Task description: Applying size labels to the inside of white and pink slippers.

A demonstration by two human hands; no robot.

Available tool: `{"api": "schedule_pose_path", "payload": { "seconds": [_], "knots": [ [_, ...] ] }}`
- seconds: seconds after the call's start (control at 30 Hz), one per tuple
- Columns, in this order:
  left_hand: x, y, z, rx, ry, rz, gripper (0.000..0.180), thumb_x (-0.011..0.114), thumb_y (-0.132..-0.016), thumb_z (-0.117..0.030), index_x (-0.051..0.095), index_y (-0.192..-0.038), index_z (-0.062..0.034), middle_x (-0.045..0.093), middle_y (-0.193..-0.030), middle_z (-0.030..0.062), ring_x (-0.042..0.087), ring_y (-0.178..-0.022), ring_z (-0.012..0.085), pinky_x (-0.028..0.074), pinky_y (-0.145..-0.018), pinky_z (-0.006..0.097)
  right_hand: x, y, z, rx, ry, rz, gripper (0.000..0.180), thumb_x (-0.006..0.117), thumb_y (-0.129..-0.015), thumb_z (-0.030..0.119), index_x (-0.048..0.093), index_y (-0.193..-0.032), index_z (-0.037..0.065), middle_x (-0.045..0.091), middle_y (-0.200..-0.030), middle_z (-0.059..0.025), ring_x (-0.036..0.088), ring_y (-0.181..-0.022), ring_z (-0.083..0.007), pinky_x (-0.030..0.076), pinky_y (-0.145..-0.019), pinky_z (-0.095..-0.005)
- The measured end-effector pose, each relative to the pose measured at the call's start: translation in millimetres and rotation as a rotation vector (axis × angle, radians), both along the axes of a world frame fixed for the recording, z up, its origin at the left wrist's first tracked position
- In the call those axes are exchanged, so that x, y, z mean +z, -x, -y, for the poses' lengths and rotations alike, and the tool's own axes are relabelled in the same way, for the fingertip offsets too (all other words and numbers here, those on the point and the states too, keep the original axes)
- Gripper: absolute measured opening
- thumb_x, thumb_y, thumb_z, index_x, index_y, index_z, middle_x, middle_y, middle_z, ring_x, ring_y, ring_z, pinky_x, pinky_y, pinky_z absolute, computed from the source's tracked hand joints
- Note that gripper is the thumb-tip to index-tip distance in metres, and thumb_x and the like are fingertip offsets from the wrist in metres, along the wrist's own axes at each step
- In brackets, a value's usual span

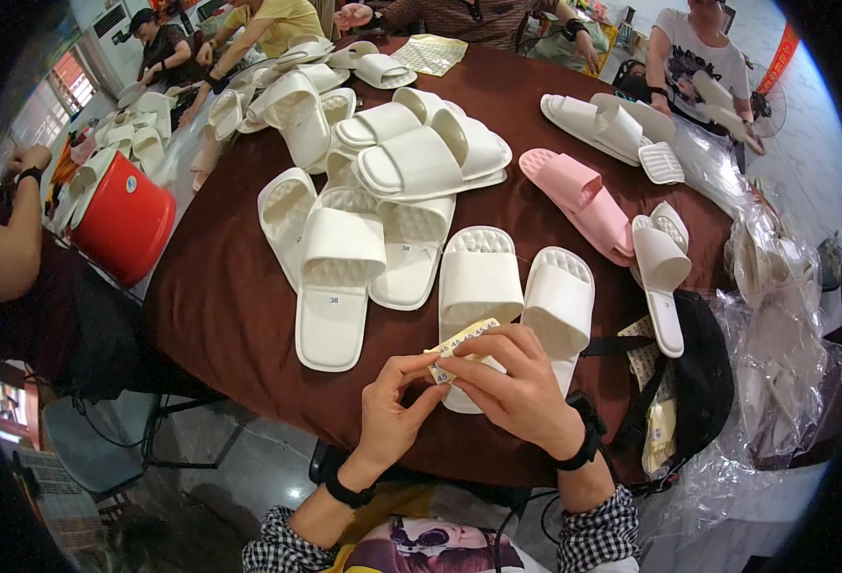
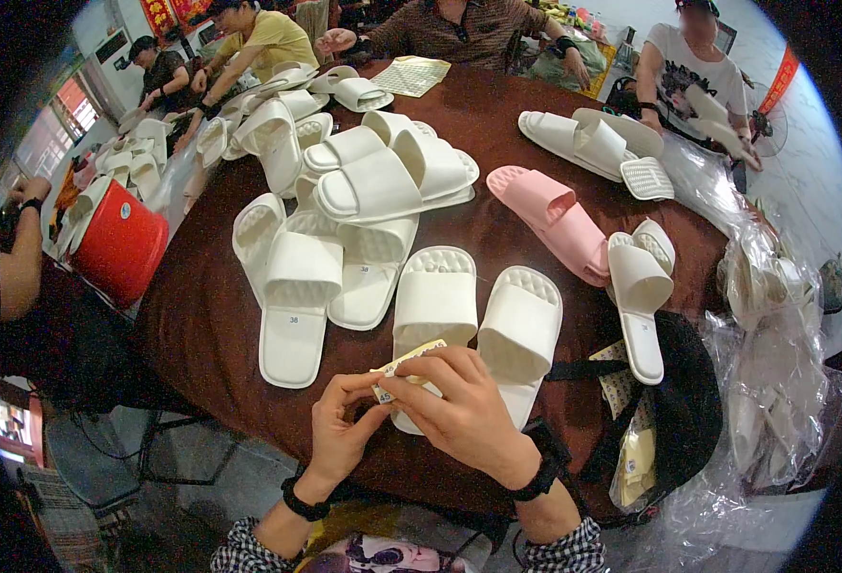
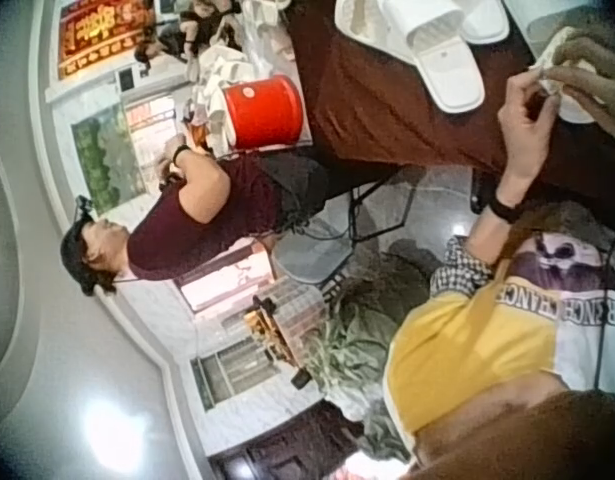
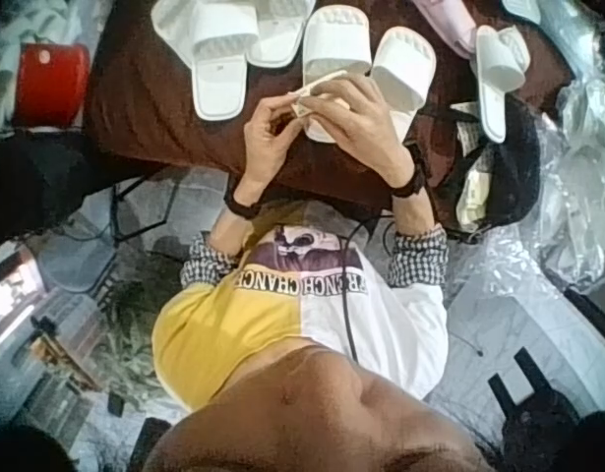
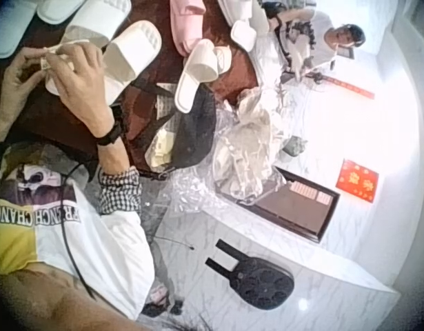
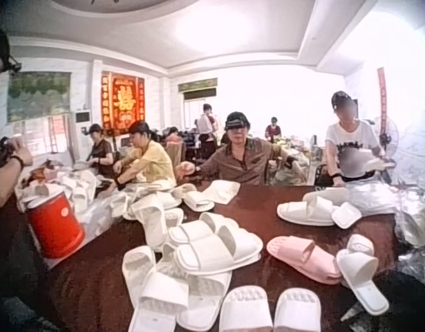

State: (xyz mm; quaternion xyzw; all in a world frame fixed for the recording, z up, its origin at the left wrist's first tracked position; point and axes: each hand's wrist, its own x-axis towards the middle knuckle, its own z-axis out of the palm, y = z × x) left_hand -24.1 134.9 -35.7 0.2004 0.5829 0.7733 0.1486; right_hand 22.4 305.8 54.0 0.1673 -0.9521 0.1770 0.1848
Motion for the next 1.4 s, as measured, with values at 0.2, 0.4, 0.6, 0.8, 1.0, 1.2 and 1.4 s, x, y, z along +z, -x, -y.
{"api": "schedule_pose_path", "payload": {
  "seconds": [0.2,0.4,0.6,0.8,1.0,1.2,1.4],
  "knots": [
    [2.4,-0.4,2.1,0.018,0.045,-0.041,0.037,0.075,-0.086,0.005,0.062,-0.12,0.0009,0.071,-0.112,0.0097,0.069,-0.102,0.0153,0.055,-0.088,0.028,-1.3,2.2,3.1,0.013,-0.02,-0.007,0.031,0.074,-0.077,0.009,0.072,-0.108,0.012,0.065,-0.103,-0.0019,0.061,-0.099,-0.0248,0.049,-0.084,-0.0387],
    [-3.6,-0.5,-0.8,0.008,0.042,-0.104,0.037,0.074,-0.088,0.004,0.062,-0.123,0.0018,0.073,-0.111,0.012,0.071,-0.101,0.0139,0.056,-0.087,0.026,0.5,2.6,1.7,0.022,-0.014,-0.02,0.024,0.073,-0.077,0.008,0.071,-0.101,0.011,0.064,-0.099,-0.0017,0.061,-0.094,-0.0233,0.049,-0.079,-0.0377],
    [-2.1,0.7,-1.7,0.026,0.058,-0.114,0.035,0.074,-0.089,0.003,0.062,-0.122,0.0012,0.074,-0.109,0.0124,0.071,-0.1,0.0139,0.056,-0.085,0.026,2.4,3.6,0.8,0.042,0.001,-0.024,0.02,0.074,-0.077,0.009,0.068,-0.096,0.009,0.064,-0.097,-0.0028,0.062,-0.092,-0.0242,0.049,-0.078,-0.0376],
    [0.3,1.1,0.1,0.036,0.076,-0.116,0.034,0.075,-0.089,0.0,0.063,-0.121,0.0009,0.074,-0.109,0.0124,0.071,-0.098,0.0142,0.056,-0.084,0.027,0.4,4.8,2.2,0.013,0.049,-0.029,0.022,0.075,-0.079,0.011,0.066,-0.099,0.007,0.062,-0.098,-0.0055,0.062,-0.09,-0.0255,0.049,-0.075,-0.0381],
    [2.1,1.2,-1.2,0.033,0.11,-0.174,0.033,0.075,-0.088,0.0,0.064,-0.12,0.0001,0.074,-0.109,0.0129,0.072,-0.098,0.0146,0.056,-0.084,0.028,-0.8,5.0,0.2,0.041,-0.027,-0.029,0.022,0.074,-0.079,0.011,0.064,-0.097,0.006,0.059,-0.095,-0.0058,0.06,-0.086,-0.025,0.047,-0.073,-0.0374],
    [4.4,2.5,-1.1,0.029,0.118,-0.176,0.034,0.075,-0.088,-0.001,0.064,-0.12,-0.0001,0.073,-0.108,0.0129,0.072,-0.096,0.0151,0.056,-0.084,0.028,0.1,6.0,2.2,0.035,-0.055,-0.01,0.021,0.074,-0.078,0.01,0.061,-0.095,0.006,0.057,-0.092,-0.0071,0.058,-0.085,-0.0258,0.046,-0.074,-0.0379],
    [4.9,5.2,-2.3,0.064,0.122,-0.188,0.034,0.076,-0.088,-0.002,0.063,-0.12,0.0003,0.073,-0.107,0.0122,0.071,-0.095,0.0153,0.056,-0.084,0.028,4.7,6.0,-0.1,0.005,0.05,0.015,0.024,0.072,-0.081,0.005,0.058,-0.1,0.005,0.058,-0.094,-0.0107,0.059,-0.087,-0.0302,0.047,-0.075,-0.0405]
  ]
}}
